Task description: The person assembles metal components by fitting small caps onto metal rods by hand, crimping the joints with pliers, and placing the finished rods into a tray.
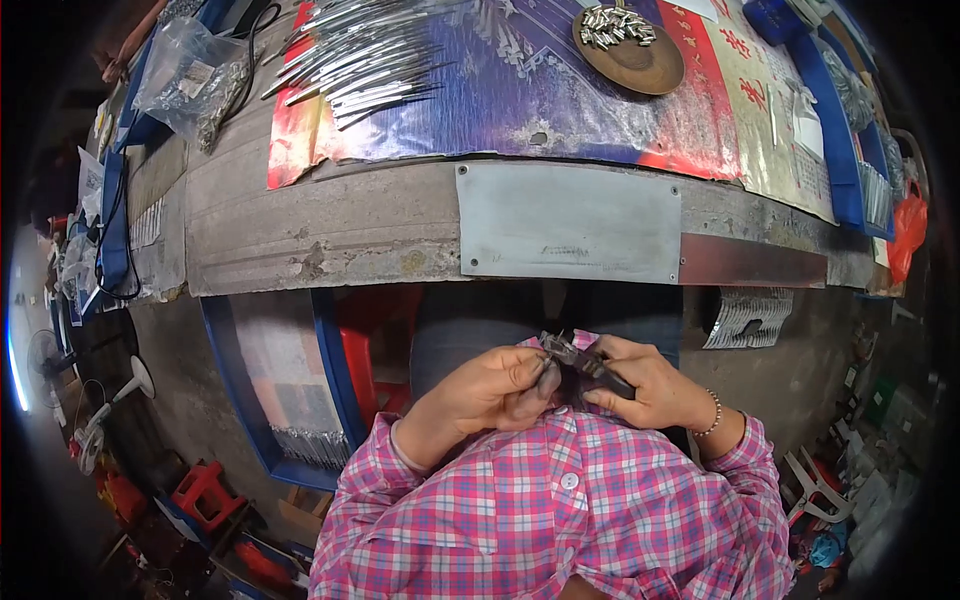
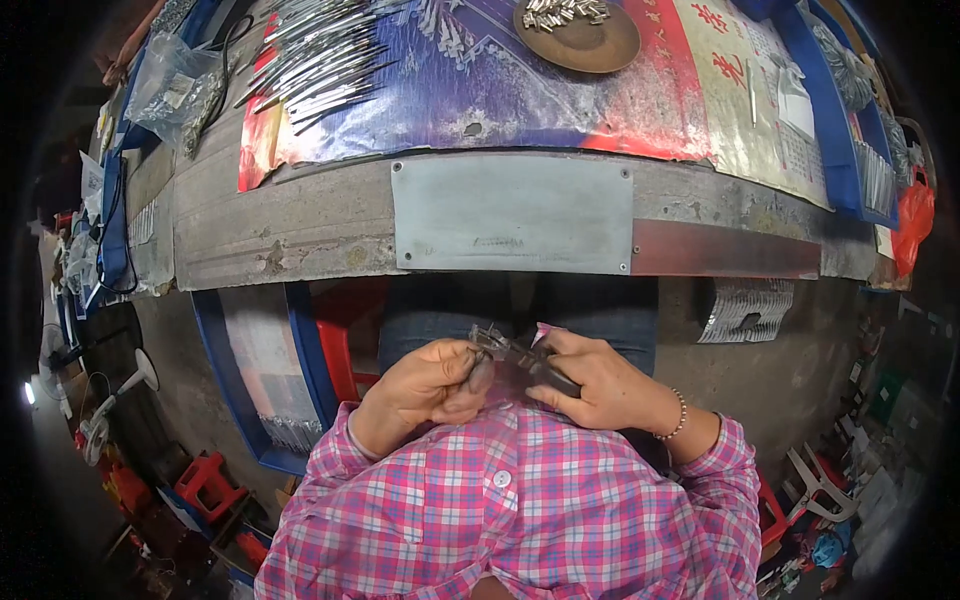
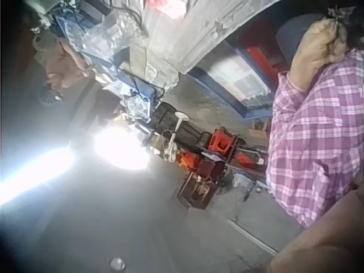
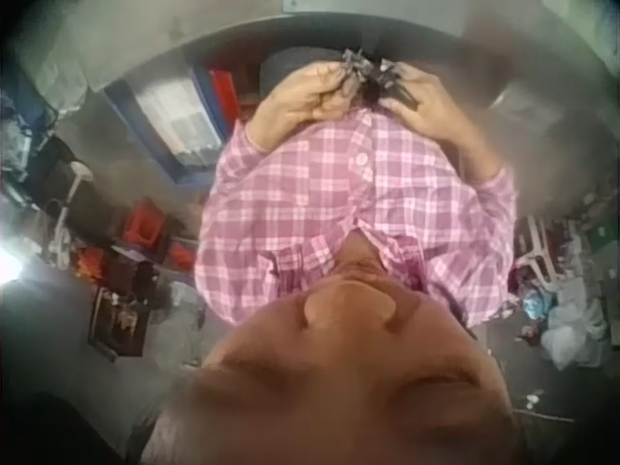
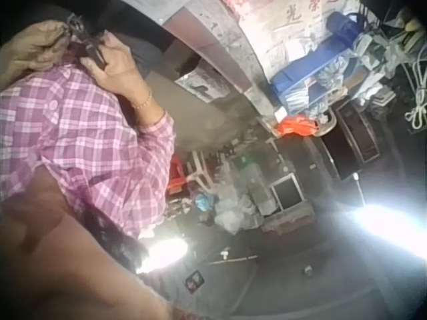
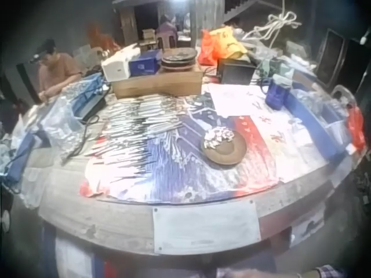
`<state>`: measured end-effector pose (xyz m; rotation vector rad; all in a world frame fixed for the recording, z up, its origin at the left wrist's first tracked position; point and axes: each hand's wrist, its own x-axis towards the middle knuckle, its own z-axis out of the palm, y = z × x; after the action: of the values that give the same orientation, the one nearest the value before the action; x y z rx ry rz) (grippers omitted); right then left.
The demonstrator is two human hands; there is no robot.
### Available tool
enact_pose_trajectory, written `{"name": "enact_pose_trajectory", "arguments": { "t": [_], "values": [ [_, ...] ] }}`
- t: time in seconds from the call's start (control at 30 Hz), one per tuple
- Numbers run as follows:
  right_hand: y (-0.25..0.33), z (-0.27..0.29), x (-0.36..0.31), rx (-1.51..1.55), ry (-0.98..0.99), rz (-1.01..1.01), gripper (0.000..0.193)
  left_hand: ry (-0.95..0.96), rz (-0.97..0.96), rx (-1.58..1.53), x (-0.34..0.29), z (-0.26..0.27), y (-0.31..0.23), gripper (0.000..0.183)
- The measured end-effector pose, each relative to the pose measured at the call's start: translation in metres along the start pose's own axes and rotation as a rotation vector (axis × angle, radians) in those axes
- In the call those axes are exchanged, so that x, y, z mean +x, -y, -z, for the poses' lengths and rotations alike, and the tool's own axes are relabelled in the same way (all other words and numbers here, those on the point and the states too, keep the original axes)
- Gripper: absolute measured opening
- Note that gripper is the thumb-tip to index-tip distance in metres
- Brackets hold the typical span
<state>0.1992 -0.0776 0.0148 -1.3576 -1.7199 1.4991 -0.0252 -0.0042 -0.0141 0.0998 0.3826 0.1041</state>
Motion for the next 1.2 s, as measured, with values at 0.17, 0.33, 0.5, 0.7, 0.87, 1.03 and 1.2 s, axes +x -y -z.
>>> {"name": "enact_pose_trajectory", "arguments": {
  "t": [0.17,0.33,0.5,0.7,0.87,1.03,1.2],
  "values": [
    [0.002,-0.001,0.004,-0.078,0.025,-0.064,0.024,-0.106,-0.085,0.113,0.002,-0.001,0.004,0.033],
    [0.003,-0.003,0.006,-0.084,0.006,-0.127,0.023,-0.243,-0.188,0.436,0.002,-0.003,0.006,0.029],
    [-0.001,-0.004,0.005,-0.024,-0.009,-0.064,0.025,-0.301,-0.215,0.561,0.004,-0.015,0.004,0.028],
    [0.010,0.039,-0.006,0.265,-0.150,-0.025,0.021,-0.125,-0.424,0.142,-0.005,-0.030,-0.011,0.028],
    [0.014,0.123,0.002,-0.311,-0.872,-0.222,0.026,-0.157,-0.479,0.549,-0.008,-0.038,-0.015,0.022],
    [-0.028,0.207,0.057,-0.890,-0.849,-0.363,0.044,-0.086,-0.425,0.578,-0.004,-0.042,-0.011,0.023],
    [-0.039,0.229,0.079,-1.185,-0.873,-0.468,0.043,-0.163,-0.391,0.498,0.001,-0.045,-0.012,0.026]
  ]
}}
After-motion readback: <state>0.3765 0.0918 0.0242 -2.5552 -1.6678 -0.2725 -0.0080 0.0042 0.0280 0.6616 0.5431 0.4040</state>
